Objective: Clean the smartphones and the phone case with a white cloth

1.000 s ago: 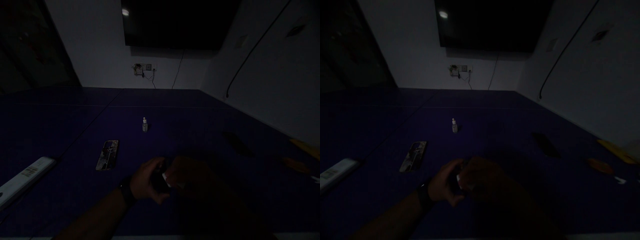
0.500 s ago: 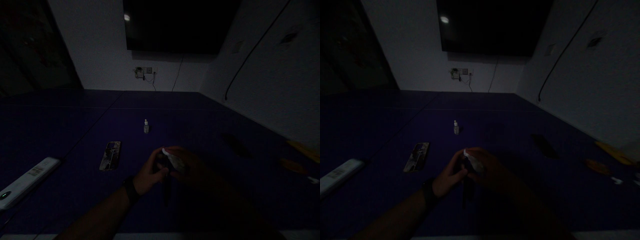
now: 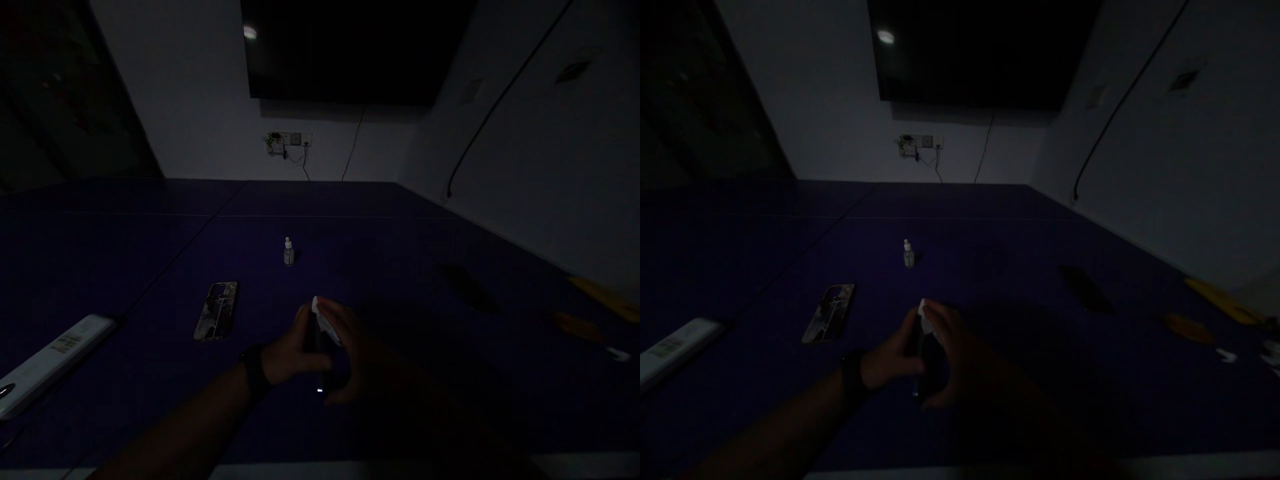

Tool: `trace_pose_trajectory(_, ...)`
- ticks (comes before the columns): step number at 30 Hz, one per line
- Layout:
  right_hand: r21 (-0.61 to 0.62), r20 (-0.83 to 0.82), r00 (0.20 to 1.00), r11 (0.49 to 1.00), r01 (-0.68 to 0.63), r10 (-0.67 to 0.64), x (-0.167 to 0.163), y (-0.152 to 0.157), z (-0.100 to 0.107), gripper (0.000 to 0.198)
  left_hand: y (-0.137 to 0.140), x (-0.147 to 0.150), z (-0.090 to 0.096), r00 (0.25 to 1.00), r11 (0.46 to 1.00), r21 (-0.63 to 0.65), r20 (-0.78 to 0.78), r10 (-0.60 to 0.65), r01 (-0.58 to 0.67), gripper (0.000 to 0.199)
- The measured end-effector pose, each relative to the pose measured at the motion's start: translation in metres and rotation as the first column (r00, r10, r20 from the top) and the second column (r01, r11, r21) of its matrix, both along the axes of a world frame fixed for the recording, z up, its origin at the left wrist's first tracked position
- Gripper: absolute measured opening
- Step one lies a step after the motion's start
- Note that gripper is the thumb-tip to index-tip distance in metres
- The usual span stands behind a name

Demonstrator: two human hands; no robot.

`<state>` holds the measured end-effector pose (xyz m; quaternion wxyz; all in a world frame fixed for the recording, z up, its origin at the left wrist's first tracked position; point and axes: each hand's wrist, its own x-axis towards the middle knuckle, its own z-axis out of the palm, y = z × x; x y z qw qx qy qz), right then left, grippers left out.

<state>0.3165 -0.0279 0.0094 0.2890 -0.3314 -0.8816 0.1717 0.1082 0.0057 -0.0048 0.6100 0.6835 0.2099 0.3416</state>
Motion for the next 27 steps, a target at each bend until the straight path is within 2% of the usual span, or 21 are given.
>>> trace_pose_trajectory(2, -0.01, -0.043, 0.999, 1.0, -0.001, 0.0, -0.001, 0.001, -0.004, 0.144, 0.003, -0.001, -0.003, 0.999, 0.993, 0.117, -0.011, -0.03, 0.031, 0.141)
trace_pose_trajectory(4, -0.011, -0.073, 0.997, 1.0, 0.016, -0.017, -0.001, 0.003, -0.009, 0.141, 0.006, -0.001, -0.006, 0.998, 0.983, 0.18, -0.053, -0.034, 0.043, 0.158)
trace_pose_trajectory(6, -0.013, -0.086, 0.996, 0.999, 0.032, -0.033, 0.001, 0.005, -0.014, 0.141, 0.006, 0.003, -0.008, 0.998, 0.98, 0.195, -0.069, -0.013, 0.027, 0.158)
trace_pose_trajectory(10, -0.068, -0.071, 0.997, 0.998, 0.016, -0.021, 0.002, 0.007, -0.023, 0.154, 0.002, 0.012, -0.007, 0.991, 0.978, 0.187, -0.068, 0.111, -0.097, 0.142)
trace_pose_trajectory(13, -0.128, -0.073, 0.997, 0.992, 0.018, -0.028, 0.001, 0.005, -0.029, 0.158, 0.0, 0.014, -0.005, 0.984, 0.975, 0.178, -0.096, 0.152, -0.133, 0.144)
trace_pose_trajectory(17, -0.213, -0.125, 0.989, 0.976, 0.054, -0.082, -0.001, 0.002, -0.033, 0.155, 0.005, 0.004, -0.005, 0.985, 0.982, 0.182, -0.154, 0.075, -0.047, 0.162)
trace_pose_trajectory(21, -0.252, -0.237, 0.968, 0.968, 0.014, -0.076, -0.002, 0.003, -0.038, 0.15, 0.015, -0.009, -0.008, 0.978, 0.949, 0.304, -0.206, -0.025, 0.088, 0.175)
trace_pose_trajectory(24, -0.27, -0.293, 0.953, 0.963, -0.011, -0.071, -0.005, 0.005, -0.042, 0.144, 0.018, -0.013, -0.013, 0.974, 0.91, 0.399, -0.226, -0.016, 0.108, 0.182)
trace_pose_trajectory(27, -0.282, -0.337, 0.939, 0.959, -0.033, -0.066, -0.006, 0.006, -0.042, 0.145, 0.018, -0.011, -0.02, 0.976, 0.916, 0.394, -0.218, 0.012, 0.077, 0.18)
